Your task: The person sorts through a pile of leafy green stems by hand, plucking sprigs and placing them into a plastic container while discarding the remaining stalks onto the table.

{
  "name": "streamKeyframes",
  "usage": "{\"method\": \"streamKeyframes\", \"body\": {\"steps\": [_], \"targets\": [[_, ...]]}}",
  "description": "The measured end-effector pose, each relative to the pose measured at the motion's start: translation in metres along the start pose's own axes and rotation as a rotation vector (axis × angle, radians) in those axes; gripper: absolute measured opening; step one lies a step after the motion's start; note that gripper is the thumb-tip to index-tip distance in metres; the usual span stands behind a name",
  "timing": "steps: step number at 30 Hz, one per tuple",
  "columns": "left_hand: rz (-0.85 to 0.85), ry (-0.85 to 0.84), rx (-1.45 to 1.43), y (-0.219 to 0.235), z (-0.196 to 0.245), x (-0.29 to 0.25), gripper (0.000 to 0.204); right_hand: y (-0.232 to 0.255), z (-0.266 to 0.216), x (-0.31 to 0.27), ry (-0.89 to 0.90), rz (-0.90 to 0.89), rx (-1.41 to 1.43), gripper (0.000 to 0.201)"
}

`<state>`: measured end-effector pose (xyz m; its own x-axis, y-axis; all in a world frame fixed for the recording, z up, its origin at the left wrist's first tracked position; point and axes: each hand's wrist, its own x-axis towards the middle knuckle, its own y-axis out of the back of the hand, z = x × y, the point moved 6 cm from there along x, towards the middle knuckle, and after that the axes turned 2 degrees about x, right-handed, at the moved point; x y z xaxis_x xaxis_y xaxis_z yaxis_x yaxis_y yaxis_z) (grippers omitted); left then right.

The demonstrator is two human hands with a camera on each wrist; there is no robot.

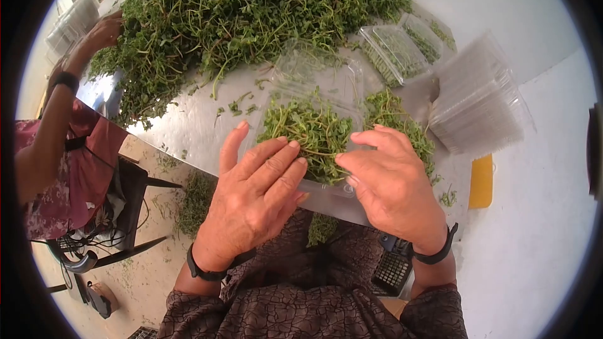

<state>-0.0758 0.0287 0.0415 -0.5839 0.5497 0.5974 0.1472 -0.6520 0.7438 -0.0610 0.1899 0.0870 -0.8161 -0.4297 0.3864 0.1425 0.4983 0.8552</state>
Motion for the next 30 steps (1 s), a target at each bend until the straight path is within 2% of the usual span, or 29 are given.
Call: {"method": "streamKeyframes", "body": {"steps": [3,6,8,13,15,21,30], "targets": [[0.014,-0.011,0.020,0.001,0.000,0.000,0.050,-0.003,0.000,0.002,0.052,-0.084,-0.045,0.026],[0.002,0.022,-0.028,0.002,-0.001,-0.001,0.046,0.005,-0.002,0.008,0.053,-0.027,-0.043,0.032],[0.002,0.023,-0.038,0.003,-0.001,-0.001,0.046,0.013,-0.003,0.014,0.037,0.089,-0.078,0.033],[-0.008,0.021,-0.041,0.003,-0.001,-0.001,0.047,0.005,0.008,0.030,0.077,0.088,-0.095,0.035],[-0.008,0.019,-0.040,0.002,-0.001,-0.002,0.047,-0.003,0.016,0.032,0.010,0.036,-0.096,0.038],[-0.020,0.021,-0.051,0.000,-0.002,-0.003,0.047,-0.014,0.019,0.033,-0.031,-0.057,-0.064,0.040],[-0.009,0.012,-0.088,-0.001,-0.003,-0.002,0.049,-0.019,0.012,0.032,0.063,-0.103,-0.132,0.038]]}}
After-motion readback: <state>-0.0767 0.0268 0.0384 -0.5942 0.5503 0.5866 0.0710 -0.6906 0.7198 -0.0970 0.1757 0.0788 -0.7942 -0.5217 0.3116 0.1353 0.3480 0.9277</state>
